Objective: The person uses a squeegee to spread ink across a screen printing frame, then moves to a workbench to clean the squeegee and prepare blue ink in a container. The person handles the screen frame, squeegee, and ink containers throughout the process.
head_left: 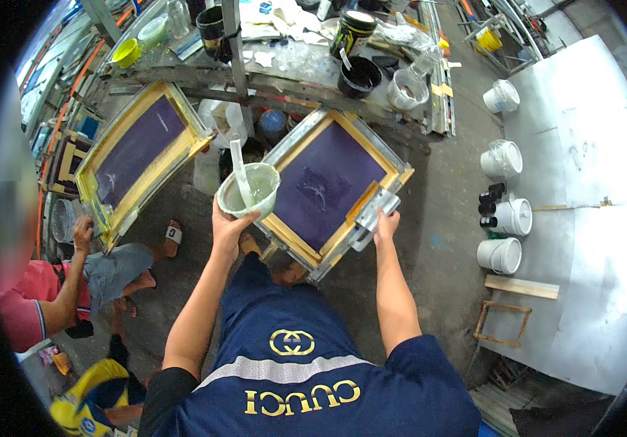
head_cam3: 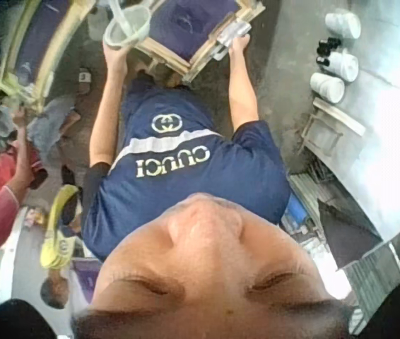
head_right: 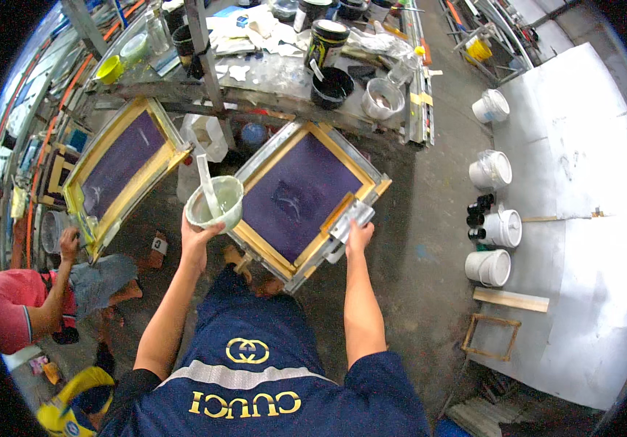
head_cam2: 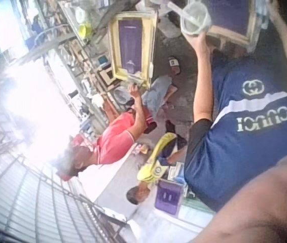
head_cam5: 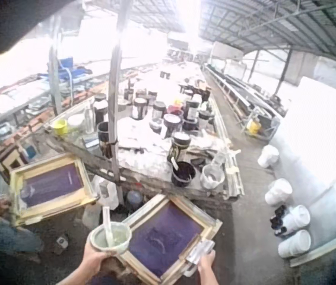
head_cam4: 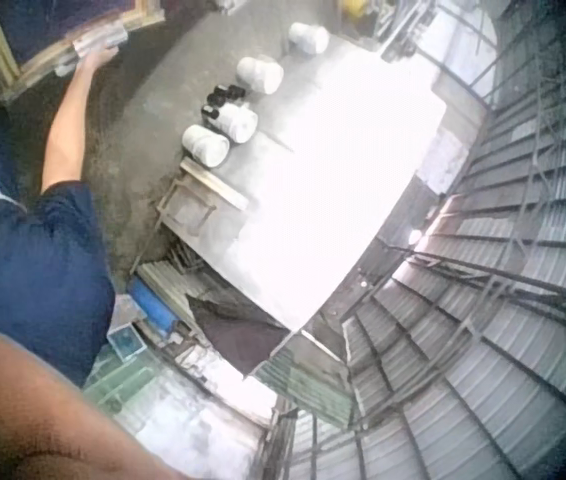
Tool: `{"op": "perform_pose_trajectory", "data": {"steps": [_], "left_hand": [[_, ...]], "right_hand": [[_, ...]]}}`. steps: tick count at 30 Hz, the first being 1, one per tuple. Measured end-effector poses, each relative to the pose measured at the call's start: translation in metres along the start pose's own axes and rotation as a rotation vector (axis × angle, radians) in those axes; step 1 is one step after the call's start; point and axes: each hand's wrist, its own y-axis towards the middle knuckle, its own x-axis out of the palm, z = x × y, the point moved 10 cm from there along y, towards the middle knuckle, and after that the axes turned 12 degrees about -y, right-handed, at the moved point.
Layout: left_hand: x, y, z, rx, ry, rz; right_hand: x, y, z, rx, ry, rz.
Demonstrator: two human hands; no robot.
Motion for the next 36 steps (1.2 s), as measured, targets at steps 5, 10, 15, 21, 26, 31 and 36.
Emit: {"op": "perform_pose_trajectory", "data": {"steps": [5, 10, 15, 21, 26, 31, 36], "left_hand": [[0.002, 0.077, 0.003, 0.214, 0.109, -0.013], [0.076, 0.214, 0.016, 0.547, 0.327, -0.036], [0.147, 0.347, 0.012, 0.516, 0.398, 0.014], [0.108, 0.402, -0.047, 0.358, 0.362, 0.018], [0.123, 0.288, 0.151, 0.997, 0.539, 0.004], [0.219, 0.343, 0.362, 1.149, 0.303, -0.273], [0.203, 0.363, 0.368, 0.915, 0.140, -0.483]], "right_hand": [[-0.005, -0.015, -0.010, -0.074, -0.748, 0.074], [-0.018, -0.025, 0.003, -0.018, -0.365, -0.016], [-0.068, -0.061, -0.017, 0.051, -0.548, 0.244], [-0.025, -0.095, -0.119, -0.115, -0.641, 0.404], [0.125, -0.073, -0.364, -0.700, -0.568, 0.238], [0.316, -0.018, -0.602, -1.183, -0.382, -0.088], [0.526, 0.154, -0.711, -1.043, -0.245, -0.250]]}}
